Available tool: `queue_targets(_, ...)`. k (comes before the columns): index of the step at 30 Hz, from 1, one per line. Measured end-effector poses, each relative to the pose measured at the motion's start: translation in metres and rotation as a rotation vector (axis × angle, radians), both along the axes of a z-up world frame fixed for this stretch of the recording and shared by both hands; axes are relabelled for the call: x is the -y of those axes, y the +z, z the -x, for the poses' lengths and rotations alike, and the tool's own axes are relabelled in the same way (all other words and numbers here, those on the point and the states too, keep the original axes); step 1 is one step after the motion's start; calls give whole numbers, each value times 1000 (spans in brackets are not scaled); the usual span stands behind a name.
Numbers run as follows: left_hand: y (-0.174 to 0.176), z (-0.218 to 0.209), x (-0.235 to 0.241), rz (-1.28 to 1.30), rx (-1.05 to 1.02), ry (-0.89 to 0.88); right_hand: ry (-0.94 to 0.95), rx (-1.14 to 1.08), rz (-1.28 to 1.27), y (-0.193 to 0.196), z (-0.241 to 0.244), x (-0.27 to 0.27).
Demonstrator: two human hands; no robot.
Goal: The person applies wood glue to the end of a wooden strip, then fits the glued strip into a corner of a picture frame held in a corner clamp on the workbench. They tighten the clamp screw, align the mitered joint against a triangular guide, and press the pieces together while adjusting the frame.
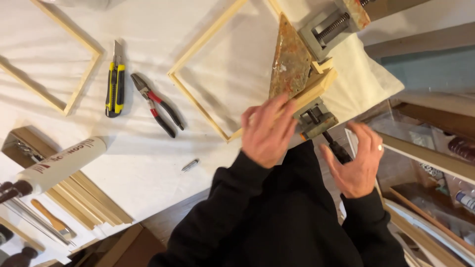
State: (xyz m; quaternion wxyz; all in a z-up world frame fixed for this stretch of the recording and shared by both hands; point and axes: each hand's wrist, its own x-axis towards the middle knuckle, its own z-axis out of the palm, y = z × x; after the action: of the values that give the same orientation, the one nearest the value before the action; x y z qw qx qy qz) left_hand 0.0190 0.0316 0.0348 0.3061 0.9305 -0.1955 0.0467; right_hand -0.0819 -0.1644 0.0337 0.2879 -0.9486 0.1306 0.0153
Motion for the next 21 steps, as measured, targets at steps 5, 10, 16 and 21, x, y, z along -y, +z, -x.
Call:
queue_targets(5,-27,-11,-68,115,-355,37,108,68,-92,1,-64,-28)
queue_targets(10,-43,-32,-92,93,-874,-96,104,43,-97,-17,-72,-36)
queue_targets(16,-58,-37,-95,200,-1120,-156,43,44,-137,-19,-74,-36)
queue_targets(21,-53,-37,-94,202,-1156,-127,54,96,-181,-19,-73,-38)
